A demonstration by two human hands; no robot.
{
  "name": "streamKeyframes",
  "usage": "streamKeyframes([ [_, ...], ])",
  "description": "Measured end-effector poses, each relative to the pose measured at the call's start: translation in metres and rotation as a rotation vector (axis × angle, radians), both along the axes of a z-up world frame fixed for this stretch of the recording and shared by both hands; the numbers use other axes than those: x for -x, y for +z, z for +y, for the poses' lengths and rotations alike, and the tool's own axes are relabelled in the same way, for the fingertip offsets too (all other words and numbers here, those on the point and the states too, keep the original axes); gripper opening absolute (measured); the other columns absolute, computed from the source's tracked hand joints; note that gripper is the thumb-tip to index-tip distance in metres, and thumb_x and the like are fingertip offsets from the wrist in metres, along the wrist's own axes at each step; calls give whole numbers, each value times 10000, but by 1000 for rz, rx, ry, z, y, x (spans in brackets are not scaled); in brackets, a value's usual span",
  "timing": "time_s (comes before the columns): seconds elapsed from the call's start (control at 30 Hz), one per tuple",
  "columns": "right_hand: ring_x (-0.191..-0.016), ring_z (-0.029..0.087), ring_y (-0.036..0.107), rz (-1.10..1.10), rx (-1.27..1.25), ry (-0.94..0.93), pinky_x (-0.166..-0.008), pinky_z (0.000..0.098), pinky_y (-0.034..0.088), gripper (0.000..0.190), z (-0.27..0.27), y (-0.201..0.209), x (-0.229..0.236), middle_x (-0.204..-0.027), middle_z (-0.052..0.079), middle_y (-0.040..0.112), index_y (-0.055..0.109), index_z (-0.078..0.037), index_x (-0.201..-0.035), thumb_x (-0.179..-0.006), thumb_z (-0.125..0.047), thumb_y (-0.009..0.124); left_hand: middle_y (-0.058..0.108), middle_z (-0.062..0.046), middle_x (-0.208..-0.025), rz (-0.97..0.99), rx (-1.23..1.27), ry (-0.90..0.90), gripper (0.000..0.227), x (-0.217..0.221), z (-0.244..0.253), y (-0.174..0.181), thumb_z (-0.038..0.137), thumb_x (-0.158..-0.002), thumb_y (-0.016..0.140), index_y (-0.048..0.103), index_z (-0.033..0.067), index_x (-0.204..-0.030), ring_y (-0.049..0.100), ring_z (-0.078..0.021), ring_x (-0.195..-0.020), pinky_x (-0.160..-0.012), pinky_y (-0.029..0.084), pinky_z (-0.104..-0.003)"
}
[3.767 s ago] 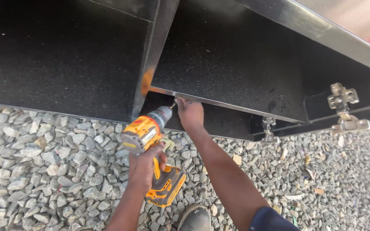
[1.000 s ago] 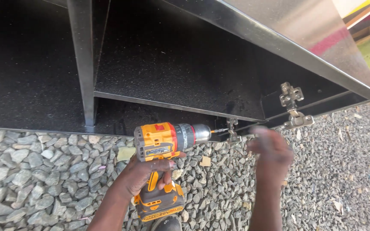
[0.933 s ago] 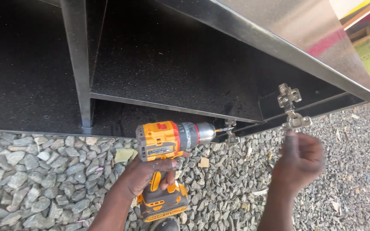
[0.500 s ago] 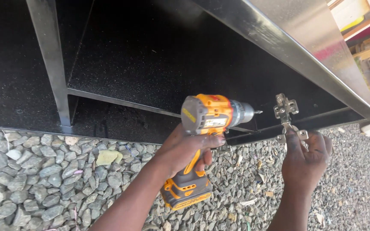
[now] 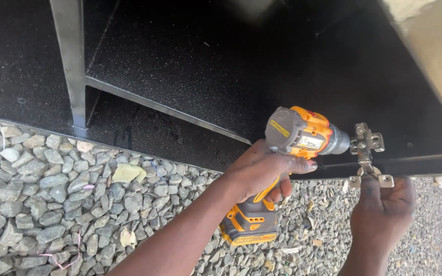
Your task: The person uses a cordless drill to drive screws and attach metal hinges to the inside of a black cabinet frame resting on gravel. They pick up hinges and screws from the ground, position each hinge against the cabinet edge, and drive screws to secure them one at a time.
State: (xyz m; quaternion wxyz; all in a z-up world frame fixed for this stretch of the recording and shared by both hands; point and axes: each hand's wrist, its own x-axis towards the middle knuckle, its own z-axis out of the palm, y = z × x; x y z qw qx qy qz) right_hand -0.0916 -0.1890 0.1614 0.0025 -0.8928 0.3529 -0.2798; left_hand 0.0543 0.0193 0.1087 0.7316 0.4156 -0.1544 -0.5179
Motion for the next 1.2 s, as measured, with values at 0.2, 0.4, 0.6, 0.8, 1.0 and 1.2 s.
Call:
streamKeyframes([
  [0.2,-679,131,413,-31,20,32,-602,302,338,145,2,-2,-1,-876,24,542,584,-61,-1013,-1132,-52,666,608,-103,-574,38,32,31,569,1,2,-1,298,-827,672,673,26,-1327,497,-129,-398,-370,346,-256],
  [0.4,-635,117,421,-62,17,39,-570,287,347,116,-2,-5,0,-850,27,571,605,-59,-1040,-1128,-47,679,608,-111,-577,61,49,69,631,2,-6,-2,290,-847,647,595,42,-1425,452,-105,-352,-342,325,-248],
  [0.6,-604,112,377,-36,39,43,-511,270,298,249,-6,-6,1,-816,16,515,543,-67,-962,-1152,-45,703,586,-100,-565,120,70,72,573,3,-8,-2,253,-844,659,632,5,-1360,444,-108,-347,-331,320,-252],
  [0.8,-626,105,418,-68,8,66,-549,269,332,93,0,-4,-1,-845,26,574,603,-50,-1054,-1116,-23,666,596,-104,-560,88,64,70,587,2,-10,-4,250,-836,653,625,9,-1370,473,-112,-357,-339,337,-251],
  [1.0,-627,94,416,-80,1,87,-545,251,323,127,-2,-4,-1,-853,36,575,590,-47,-1031,-1103,19,671,581,-100,-547,132,77,75,563,3,-12,-3,239,-845,651,626,-7,-1351,445,-96,-338,-326,318,-242],
  [1.2,-634,89,391,-88,-13,89,-550,251,308,183,-1,-3,-2,-853,21,551,568,-59,-987,-1107,16,684,682,-203,-1104,171,81,75,554,0,-9,5,210,-801,627,596,-50,-1290,502,-108,-442,-337,341,-247],
])
